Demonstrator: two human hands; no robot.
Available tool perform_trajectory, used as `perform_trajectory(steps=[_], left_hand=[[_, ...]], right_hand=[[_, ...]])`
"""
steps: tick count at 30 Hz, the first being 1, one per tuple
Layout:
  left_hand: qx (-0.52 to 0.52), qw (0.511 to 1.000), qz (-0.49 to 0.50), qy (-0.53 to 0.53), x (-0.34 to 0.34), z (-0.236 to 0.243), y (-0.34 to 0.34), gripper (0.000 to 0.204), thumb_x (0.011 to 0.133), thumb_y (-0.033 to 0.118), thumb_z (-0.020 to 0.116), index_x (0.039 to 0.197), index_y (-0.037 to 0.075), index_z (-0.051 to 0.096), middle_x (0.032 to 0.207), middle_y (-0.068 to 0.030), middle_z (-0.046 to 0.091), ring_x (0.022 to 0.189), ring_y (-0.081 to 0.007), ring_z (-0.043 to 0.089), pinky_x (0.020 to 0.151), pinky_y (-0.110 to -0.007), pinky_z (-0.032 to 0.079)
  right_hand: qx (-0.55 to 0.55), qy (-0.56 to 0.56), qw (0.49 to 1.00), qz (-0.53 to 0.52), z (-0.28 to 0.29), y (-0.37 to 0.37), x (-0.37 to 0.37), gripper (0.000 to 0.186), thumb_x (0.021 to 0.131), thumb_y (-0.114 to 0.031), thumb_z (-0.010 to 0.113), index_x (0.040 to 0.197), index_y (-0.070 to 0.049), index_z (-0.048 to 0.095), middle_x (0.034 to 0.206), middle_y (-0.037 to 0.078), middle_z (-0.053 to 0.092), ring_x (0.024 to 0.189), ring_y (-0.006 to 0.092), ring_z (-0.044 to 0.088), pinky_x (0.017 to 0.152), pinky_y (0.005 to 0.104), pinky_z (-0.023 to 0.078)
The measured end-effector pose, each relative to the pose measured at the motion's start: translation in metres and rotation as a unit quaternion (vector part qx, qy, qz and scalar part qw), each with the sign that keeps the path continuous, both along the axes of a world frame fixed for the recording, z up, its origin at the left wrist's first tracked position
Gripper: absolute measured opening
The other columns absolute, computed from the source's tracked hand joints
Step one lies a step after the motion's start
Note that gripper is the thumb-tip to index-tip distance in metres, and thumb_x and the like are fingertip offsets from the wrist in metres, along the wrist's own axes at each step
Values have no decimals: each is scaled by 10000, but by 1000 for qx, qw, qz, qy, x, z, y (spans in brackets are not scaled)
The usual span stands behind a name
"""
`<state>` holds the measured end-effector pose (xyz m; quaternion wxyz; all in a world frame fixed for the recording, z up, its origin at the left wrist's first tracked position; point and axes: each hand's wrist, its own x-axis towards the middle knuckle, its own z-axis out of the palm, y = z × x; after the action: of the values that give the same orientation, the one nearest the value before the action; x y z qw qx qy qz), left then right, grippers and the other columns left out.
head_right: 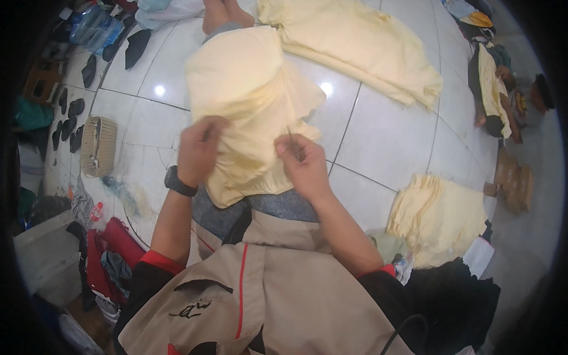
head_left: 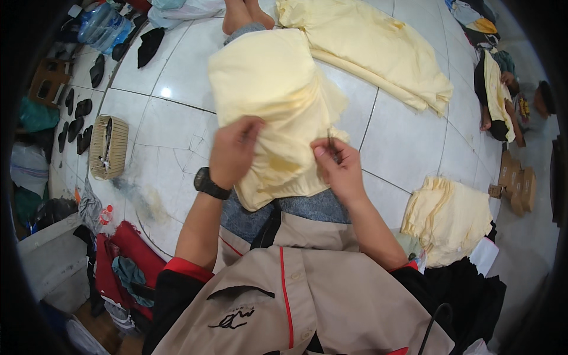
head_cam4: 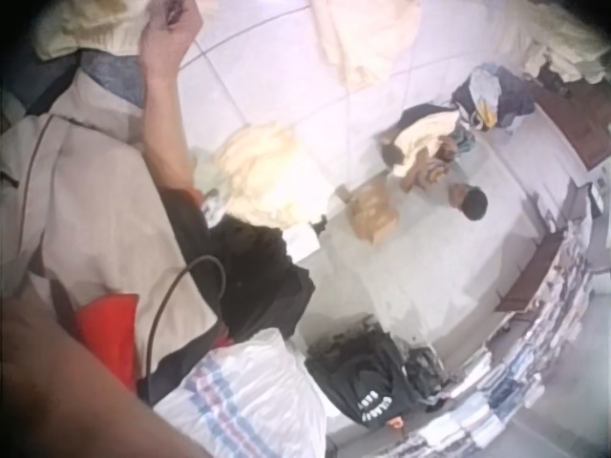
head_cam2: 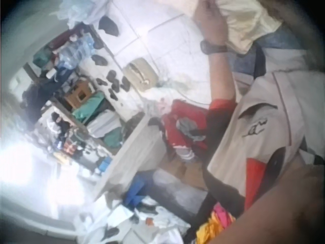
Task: The person uses scissors to cut the seams and edges of a stack of yellow shirts. They trim the fabric along the hems and sleeves, occasionally lifting the shirts to access different layers.
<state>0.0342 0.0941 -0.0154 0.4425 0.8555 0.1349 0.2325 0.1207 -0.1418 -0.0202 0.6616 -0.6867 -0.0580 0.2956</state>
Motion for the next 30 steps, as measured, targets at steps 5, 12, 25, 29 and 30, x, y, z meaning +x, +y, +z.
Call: perform_trajectory(steps=[5, 12, 25, 29, 30], left_hand=[[289, 899, 287, -163, -15, 2, 39, 305, 1007, 89, 667, 1299, 0, 664, 1134, -135, 728, 905, -301, 686, 742, -372, 531], [151, 962, -227, 36, -26, 33, -106, 179, 868, 42, 751, 1041, 32, 707, 966, -118, 714, 884, -334, 698, 799, -430, 569], [113, 976, -187, -16, -18, -16, -115, 92, 891, 64, 750, 959, 49, 689, 901, -102, 683, 797, -312, 681, 730, -383, 561], [11, 992, -122, 16, -21, -12, -119, 56, 907, 35, 753, 951, 23, 720, 892, -77, 723, 792, -269, 706, 727, -334, 564], [-62, 994, -91, 11, -21, -13, -118, 44, 913, 32, 748, 949, 17, 728, 871, -60, 732, 763, -241, 710, 706, -323, 565]], right_hand=[[-80, -99, 989, -72, -9, -59, 31, 311, 1026, -259, 708, 832, -24, 647, 715, -6, 657, 538, 41, 474, 501, 221, 377], [-71, -16, 995, 60, -11, -65, 4, 417, 905, -50, 790, 711, -114, 427, 843, 41, 656, 709, 92, 564, 593, 240, 454], [68, -38, 995, -60, 0, -46, -32, 79, 1004, -73, 711, 980, -5, 679, 803, 11, 669, 541, 45, 525, 493, 208, 382], [48, -91, 991, -85, 0, -53, -36, 103, 963, -45, 743, 1020, -10, 664, 969, 56, 708, 570, 39, 520, 509, 197, 398], [58, -116, 987, -93, -2, -52, -42, 117, 948, -45, 766, 1011, -16, 672, 912, 28, 687, 563, 43, 514, 510, 201, 398]])
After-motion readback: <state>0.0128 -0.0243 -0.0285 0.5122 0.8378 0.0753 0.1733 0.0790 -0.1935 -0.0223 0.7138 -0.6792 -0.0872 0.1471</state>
